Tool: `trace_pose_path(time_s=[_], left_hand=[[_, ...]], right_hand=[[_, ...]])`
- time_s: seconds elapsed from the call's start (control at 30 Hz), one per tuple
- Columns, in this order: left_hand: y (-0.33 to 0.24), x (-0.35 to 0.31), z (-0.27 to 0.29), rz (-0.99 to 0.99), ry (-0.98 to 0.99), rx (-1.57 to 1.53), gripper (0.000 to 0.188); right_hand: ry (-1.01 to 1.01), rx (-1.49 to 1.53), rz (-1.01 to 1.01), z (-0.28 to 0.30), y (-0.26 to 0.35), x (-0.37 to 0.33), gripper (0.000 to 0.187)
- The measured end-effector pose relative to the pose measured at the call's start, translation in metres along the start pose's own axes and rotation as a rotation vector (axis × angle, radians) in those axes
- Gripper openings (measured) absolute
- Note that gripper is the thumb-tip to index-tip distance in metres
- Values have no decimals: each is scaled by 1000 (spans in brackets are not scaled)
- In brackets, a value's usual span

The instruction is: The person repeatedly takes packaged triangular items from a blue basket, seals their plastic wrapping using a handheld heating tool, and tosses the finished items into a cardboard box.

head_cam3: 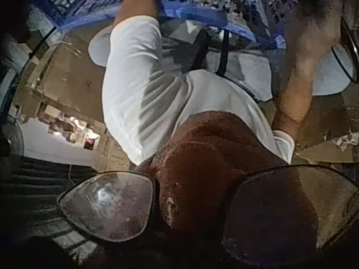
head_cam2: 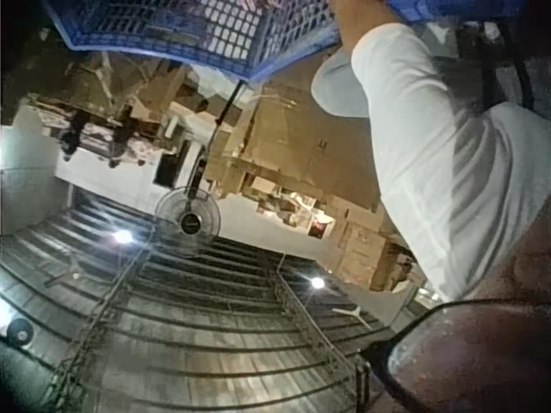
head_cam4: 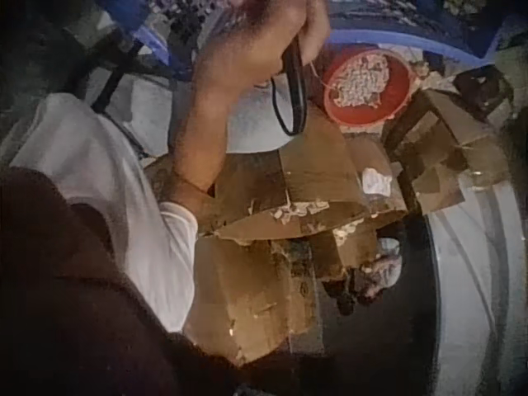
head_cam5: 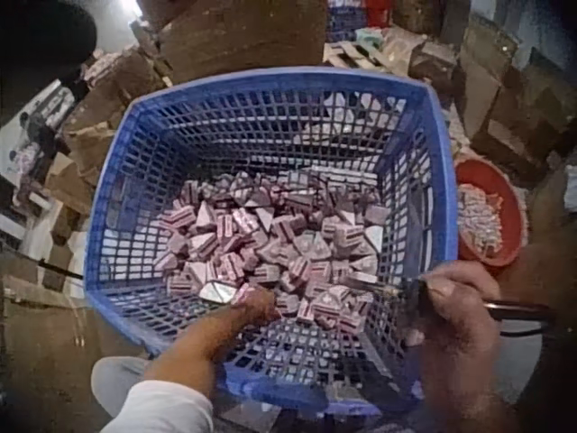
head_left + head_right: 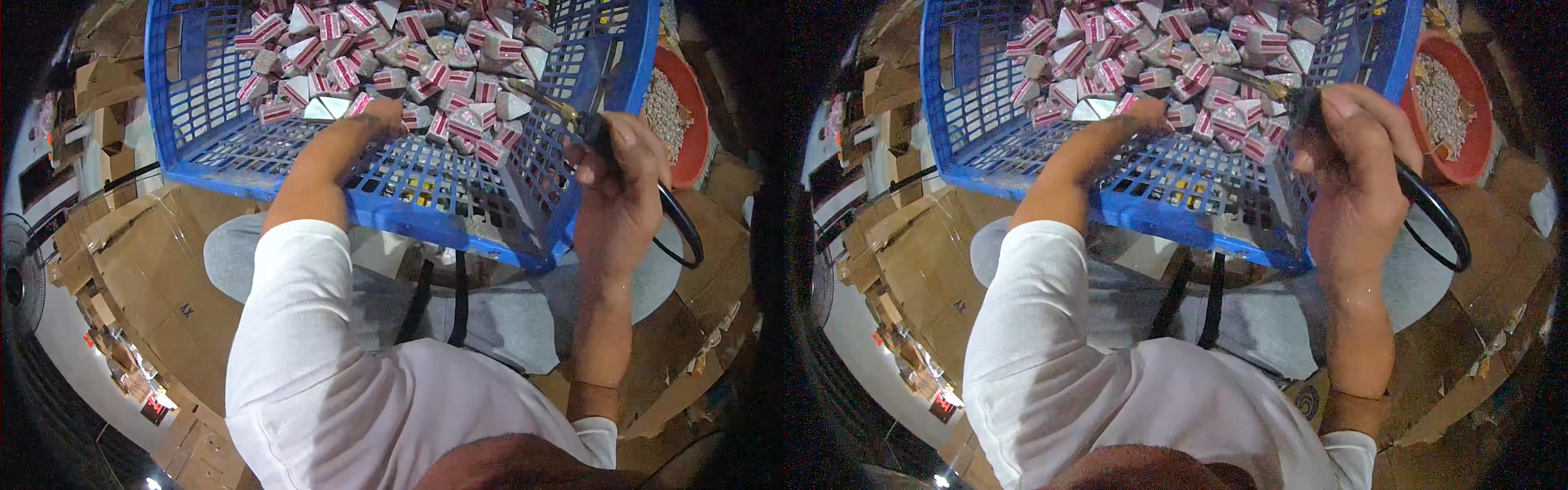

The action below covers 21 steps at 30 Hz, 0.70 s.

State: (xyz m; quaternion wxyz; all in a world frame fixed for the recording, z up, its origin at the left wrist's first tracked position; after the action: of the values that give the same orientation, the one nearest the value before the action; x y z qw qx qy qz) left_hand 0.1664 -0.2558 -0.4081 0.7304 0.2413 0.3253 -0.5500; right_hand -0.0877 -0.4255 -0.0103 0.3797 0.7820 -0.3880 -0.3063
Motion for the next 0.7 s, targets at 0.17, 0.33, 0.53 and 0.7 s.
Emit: trace_pose_path(time_s=[0.17, 0.33, 0.53, 0.7], left_hand=[[15, -52, 52, 47, -60, -263, 62], [31, -175, 148, 49, -219, -1207, 58], [10, -310, 220, -140, -634, -1599, 55], [-27, -331, 216, -365, -792, -2190, 43]], right_hand=[[63, 9, 40, -7, -2, 2, 21], [116, -32, 46, -25, -11, 5, 21], [295, -47, 101, -61, -4, -19, 21], [463, -116, 159, -73, -4, -40, 23]])
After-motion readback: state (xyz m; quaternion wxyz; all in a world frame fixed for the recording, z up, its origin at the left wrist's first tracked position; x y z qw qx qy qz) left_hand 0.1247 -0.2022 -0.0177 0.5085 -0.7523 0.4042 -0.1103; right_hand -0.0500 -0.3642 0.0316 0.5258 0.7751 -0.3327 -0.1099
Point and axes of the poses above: each hand's wrist, its own x-axis towards the middle knuckle, its own z-axis out of the back of the hand, y = z × x, the point moved 7 cm from there along x, towards the middle knuckle, and after that the axes turned 12 degrees about x, right-handed, at the moved point
